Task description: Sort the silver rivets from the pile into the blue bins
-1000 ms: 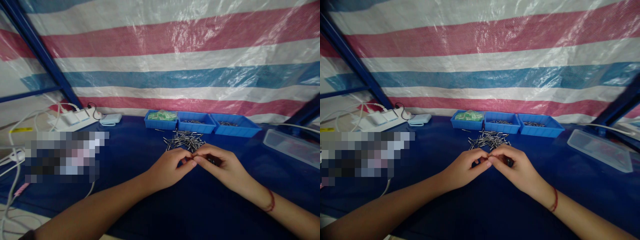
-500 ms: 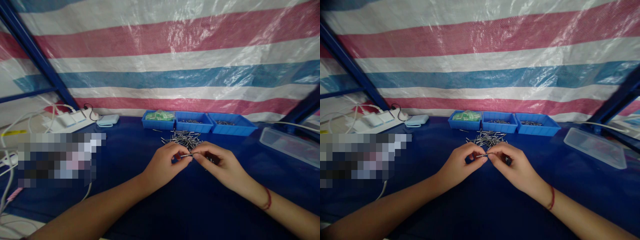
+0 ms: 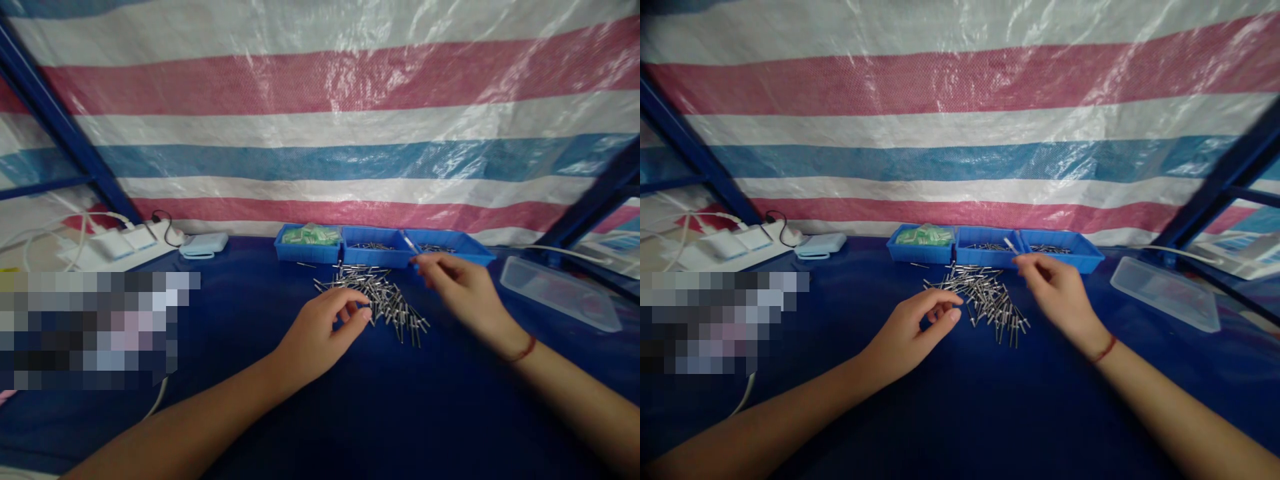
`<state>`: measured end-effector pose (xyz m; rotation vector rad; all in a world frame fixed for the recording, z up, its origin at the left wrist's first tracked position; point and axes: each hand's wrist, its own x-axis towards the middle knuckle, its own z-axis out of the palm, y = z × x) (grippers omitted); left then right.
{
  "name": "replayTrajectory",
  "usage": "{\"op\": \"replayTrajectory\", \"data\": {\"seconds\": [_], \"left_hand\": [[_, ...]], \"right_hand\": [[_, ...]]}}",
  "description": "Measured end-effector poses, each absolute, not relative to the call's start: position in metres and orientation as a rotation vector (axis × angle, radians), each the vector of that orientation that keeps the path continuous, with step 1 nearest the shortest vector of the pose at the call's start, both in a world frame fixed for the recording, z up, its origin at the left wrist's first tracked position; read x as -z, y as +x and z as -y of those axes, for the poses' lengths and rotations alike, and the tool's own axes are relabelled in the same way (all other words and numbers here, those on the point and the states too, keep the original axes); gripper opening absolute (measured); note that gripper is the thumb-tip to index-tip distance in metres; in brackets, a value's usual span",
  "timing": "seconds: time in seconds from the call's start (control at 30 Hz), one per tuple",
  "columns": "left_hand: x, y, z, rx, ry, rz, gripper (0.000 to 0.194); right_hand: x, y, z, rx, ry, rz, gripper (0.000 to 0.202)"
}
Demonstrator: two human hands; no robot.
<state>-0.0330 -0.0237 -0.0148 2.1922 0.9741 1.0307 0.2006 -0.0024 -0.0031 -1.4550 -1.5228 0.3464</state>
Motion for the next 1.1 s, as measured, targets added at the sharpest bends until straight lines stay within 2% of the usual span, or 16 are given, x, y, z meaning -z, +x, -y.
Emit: {"op": "replayTrajectory", "data": {"seconds": [0.1,0.3,0.43,0.5,0.67,0.93,1.1], "left_hand": [[0.014,-0.034,0.024,-0.993,2.241,-0.965,0.013],[0.016,-0.04,0.017,-0.85,2.526,-1.126,0.013],[0.02,-0.046,0.012,-0.684,2.72,-1.371,0.029],[0.022,-0.048,0.01,-0.596,2.738,-1.438,0.033],[0.023,-0.049,0.006,-0.488,2.749,-1.33,0.022],[0.019,-0.048,0.004,-0.463,2.721,-1.252,0.024],[0.016,-0.049,0.008,-0.457,2.737,-1.364,0.021]], "right_hand": [[0.001,0.228,-0.015,-0.313,-1.57,1.357,0.038],[0.009,0.234,-0.021,-0.537,-1.638,1.271,0.048],[0.015,0.214,-0.01,-0.554,-1.611,1.5,0.051],[0.016,0.203,-0.004,-0.554,-1.593,1.643,0.05],[0.019,0.184,0.01,-0.548,-1.436,1.947,0.042],[0.025,0.184,0.011,-0.546,-1.386,2.034,0.034],[0.025,0.183,0.011,-0.532,-1.352,2.059,0.032]]}}
